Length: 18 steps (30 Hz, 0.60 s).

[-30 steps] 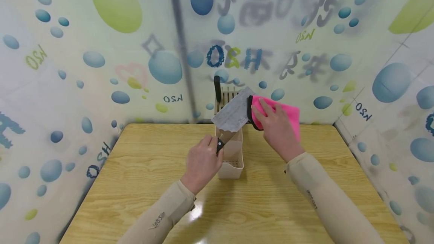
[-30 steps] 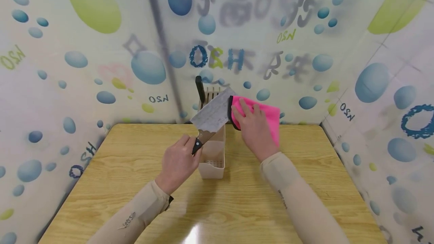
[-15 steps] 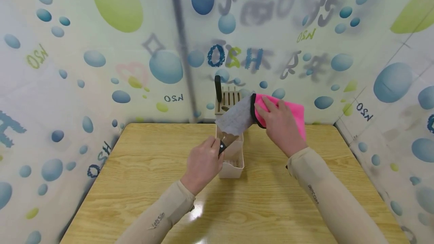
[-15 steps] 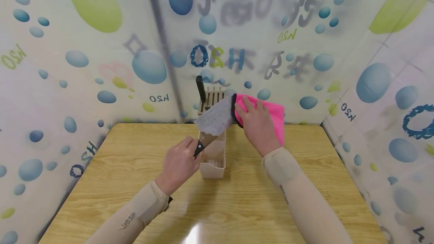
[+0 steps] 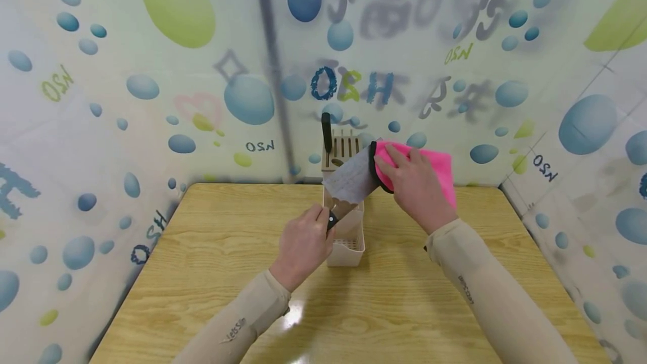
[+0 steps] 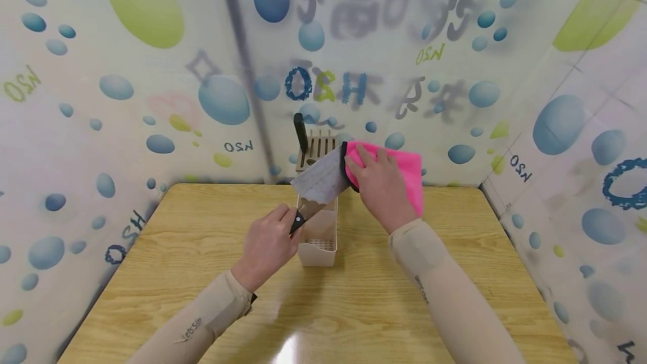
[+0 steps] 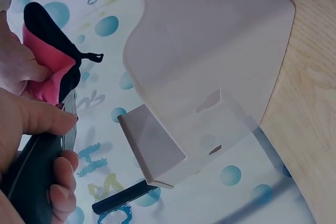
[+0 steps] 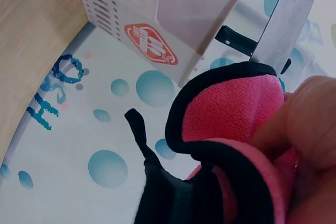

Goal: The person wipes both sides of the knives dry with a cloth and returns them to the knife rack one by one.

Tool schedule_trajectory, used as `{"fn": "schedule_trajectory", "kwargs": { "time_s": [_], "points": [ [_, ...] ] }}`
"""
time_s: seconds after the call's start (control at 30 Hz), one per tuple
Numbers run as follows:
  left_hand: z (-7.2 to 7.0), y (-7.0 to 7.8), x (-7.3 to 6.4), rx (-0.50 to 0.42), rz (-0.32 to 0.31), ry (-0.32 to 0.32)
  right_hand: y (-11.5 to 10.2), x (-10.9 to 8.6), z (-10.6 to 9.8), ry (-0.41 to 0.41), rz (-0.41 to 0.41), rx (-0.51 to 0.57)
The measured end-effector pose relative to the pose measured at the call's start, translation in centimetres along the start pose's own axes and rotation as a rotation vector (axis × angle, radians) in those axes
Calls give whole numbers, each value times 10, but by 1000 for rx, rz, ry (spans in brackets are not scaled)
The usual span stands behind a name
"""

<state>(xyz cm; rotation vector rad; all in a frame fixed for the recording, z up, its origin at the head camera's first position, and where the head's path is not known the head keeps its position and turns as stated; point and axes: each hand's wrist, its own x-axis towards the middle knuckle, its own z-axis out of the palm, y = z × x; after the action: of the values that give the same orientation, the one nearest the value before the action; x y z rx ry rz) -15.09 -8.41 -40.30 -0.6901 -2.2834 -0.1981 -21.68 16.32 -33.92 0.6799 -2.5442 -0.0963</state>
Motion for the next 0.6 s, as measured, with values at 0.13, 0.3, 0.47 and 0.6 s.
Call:
{"fn": "schedule_trajectory", "kwargs": {
  "time_s": [0.13,0.3,0.47,0.6],
  "points": [
    [0,0,0,5,-5,-4,-4,-1,-1,-4,-20,-3],
    [1,0,1,-1,-11,-8,-13,-2,-5,-35,-31,-8],
    [1,1,1,-7,-12,-11,-23,-1,-8,-52,-58,-32],
    [2,0,2,0,-11,-14,-30,-1,-9,-51,-73,-28]
  ]
}}
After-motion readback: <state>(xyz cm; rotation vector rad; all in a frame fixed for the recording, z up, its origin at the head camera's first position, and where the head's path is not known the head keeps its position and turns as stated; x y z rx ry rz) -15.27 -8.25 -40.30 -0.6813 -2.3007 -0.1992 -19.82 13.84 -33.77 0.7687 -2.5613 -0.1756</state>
